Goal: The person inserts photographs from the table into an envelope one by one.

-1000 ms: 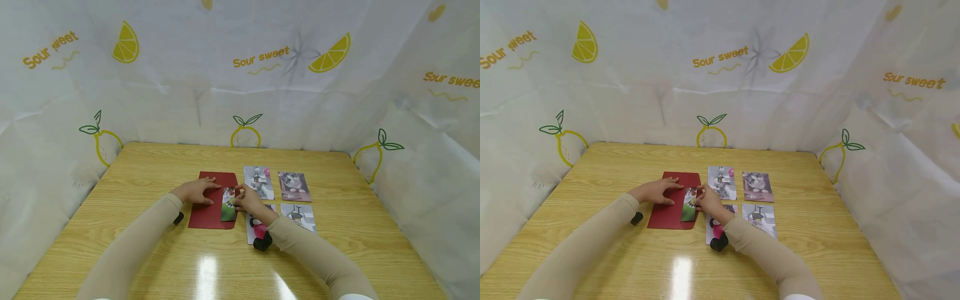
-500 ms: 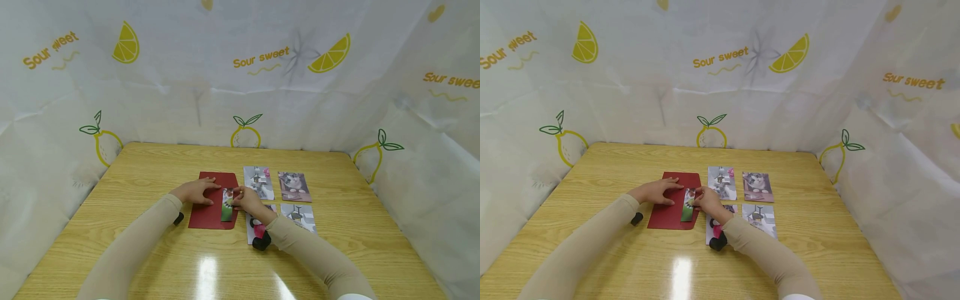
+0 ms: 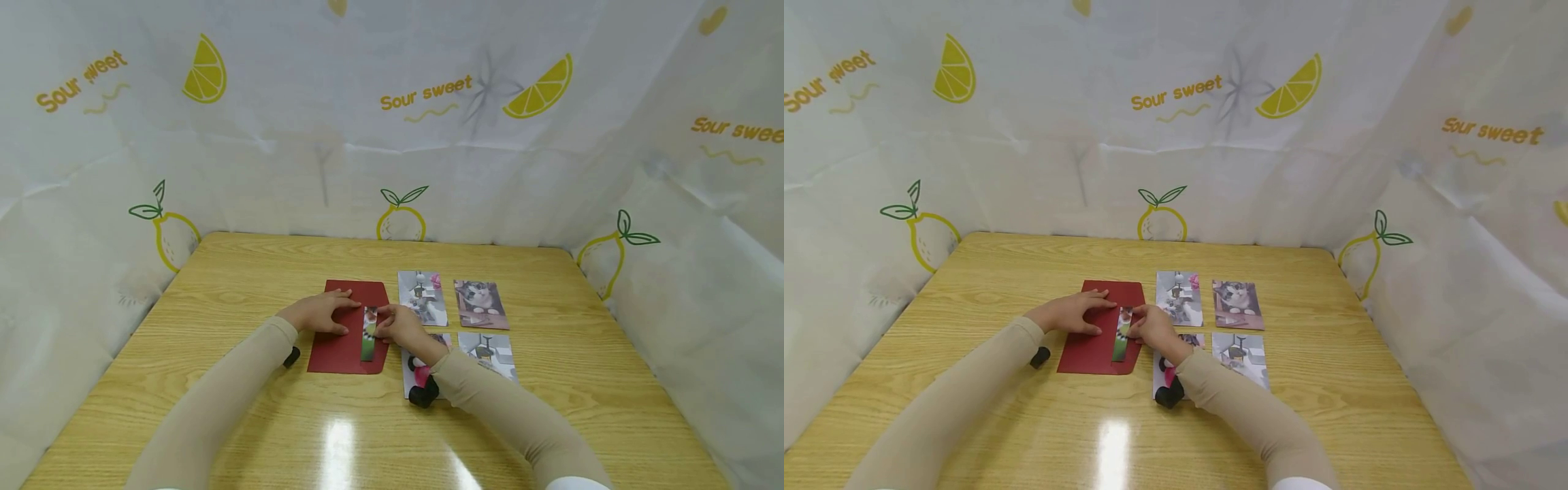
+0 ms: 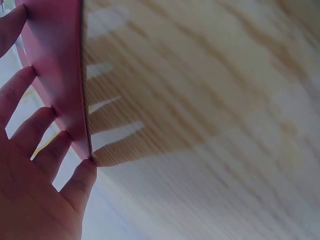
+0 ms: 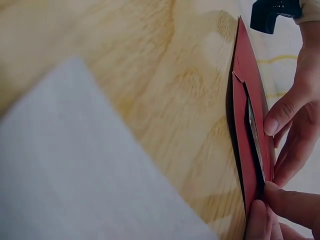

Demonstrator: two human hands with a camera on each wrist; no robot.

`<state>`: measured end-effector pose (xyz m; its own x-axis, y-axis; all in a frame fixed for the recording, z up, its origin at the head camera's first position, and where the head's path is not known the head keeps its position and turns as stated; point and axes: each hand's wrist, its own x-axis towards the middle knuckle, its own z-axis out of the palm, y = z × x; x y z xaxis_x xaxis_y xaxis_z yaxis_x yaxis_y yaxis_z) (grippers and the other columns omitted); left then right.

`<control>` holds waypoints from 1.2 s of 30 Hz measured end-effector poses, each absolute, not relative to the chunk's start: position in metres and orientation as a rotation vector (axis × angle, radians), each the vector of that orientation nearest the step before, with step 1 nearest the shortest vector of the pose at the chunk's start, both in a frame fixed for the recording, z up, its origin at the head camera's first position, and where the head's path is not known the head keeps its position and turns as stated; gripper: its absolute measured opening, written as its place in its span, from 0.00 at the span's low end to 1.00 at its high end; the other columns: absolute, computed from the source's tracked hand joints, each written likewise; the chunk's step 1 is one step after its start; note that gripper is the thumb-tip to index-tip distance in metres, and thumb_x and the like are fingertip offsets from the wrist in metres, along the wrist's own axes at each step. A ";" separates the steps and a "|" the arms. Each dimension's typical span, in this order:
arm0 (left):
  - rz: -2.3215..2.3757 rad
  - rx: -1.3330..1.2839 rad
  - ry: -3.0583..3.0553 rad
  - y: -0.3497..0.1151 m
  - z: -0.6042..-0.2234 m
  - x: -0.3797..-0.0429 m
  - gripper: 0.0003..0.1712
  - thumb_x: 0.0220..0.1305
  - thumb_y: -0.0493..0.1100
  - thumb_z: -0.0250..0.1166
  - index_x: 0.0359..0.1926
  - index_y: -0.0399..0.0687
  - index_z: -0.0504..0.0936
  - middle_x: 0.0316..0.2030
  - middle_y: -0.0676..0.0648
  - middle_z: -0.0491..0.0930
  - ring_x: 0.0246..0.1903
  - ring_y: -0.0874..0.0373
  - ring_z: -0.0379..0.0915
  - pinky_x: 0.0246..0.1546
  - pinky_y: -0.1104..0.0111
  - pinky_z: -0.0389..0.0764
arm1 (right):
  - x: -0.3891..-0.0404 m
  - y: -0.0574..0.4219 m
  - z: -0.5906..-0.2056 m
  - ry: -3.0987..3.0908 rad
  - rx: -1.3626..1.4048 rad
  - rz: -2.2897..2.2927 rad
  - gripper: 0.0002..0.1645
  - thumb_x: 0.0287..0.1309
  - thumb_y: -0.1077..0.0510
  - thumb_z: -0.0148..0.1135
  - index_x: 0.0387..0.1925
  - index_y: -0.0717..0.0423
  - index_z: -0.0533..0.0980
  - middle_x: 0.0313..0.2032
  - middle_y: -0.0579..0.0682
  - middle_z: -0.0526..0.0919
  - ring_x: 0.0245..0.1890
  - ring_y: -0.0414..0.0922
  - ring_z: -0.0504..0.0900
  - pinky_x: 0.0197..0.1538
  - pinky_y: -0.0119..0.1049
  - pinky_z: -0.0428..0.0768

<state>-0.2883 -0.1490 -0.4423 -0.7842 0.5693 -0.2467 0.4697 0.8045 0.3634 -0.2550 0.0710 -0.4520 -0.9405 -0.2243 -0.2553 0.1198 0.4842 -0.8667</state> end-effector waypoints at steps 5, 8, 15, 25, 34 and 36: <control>0.402 0.790 2.645 -0.149 -0.442 -0.288 0.36 0.63 0.53 0.65 0.70 0.55 0.66 0.75 0.42 0.51 0.75 0.43 0.42 0.68 0.46 0.58 | -0.255 0.070 -0.454 2.432 -0.096 -1.431 0.27 0.54 0.69 0.68 0.57 0.63 0.72 0.29 0.54 0.83 0.24 0.40 0.82 0.31 0.34 0.83; 0.402 0.789 2.643 -0.149 -0.442 -0.288 0.36 0.63 0.53 0.65 0.71 0.55 0.66 0.75 0.42 0.51 0.75 0.43 0.42 0.68 0.46 0.58 | -0.255 0.069 -0.454 2.432 -0.094 -1.439 0.27 0.53 0.70 0.68 0.56 0.64 0.72 0.29 0.55 0.83 0.25 0.40 0.82 0.31 0.34 0.83; 0.406 0.799 2.635 -0.149 -0.442 -0.288 0.36 0.63 0.53 0.65 0.71 0.54 0.66 0.75 0.41 0.50 0.75 0.42 0.42 0.69 0.46 0.57 | -0.254 0.066 -0.453 2.437 -0.103 -1.415 0.28 0.54 0.69 0.67 0.58 0.64 0.73 0.29 0.55 0.85 0.25 0.40 0.82 0.31 0.34 0.83; 0.387 0.783 2.646 -0.149 -0.442 -0.288 0.36 0.63 0.54 0.65 0.71 0.55 0.66 0.75 0.42 0.51 0.75 0.43 0.42 0.69 0.46 0.57 | -0.254 0.063 -0.450 2.436 -0.118 -1.387 0.31 0.54 0.67 0.68 0.61 0.61 0.73 0.29 0.53 0.85 0.24 0.37 0.80 0.28 0.31 0.80; 0.381 0.794 2.644 -0.148 -0.441 -0.289 0.36 0.63 0.54 0.65 0.70 0.55 0.66 0.75 0.42 0.51 0.75 0.42 0.42 0.68 0.45 0.58 | -0.255 0.061 -0.452 2.489 -0.145 -1.310 0.34 0.52 0.66 0.71 0.62 0.58 0.73 0.27 0.51 0.85 0.22 0.37 0.79 0.25 0.29 0.77; 0.381 0.789 2.642 -0.148 -0.441 -0.289 0.36 0.63 0.54 0.65 0.71 0.56 0.66 0.75 0.42 0.51 0.75 0.43 0.42 0.68 0.45 0.58 | -0.255 0.060 -0.452 2.505 -0.153 -1.290 0.35 0.51 0.66 0.71 0.63 0.57 0.73 0.26 0.51 0.85 0.22 0.37 0.78 0.25 0.29 0.77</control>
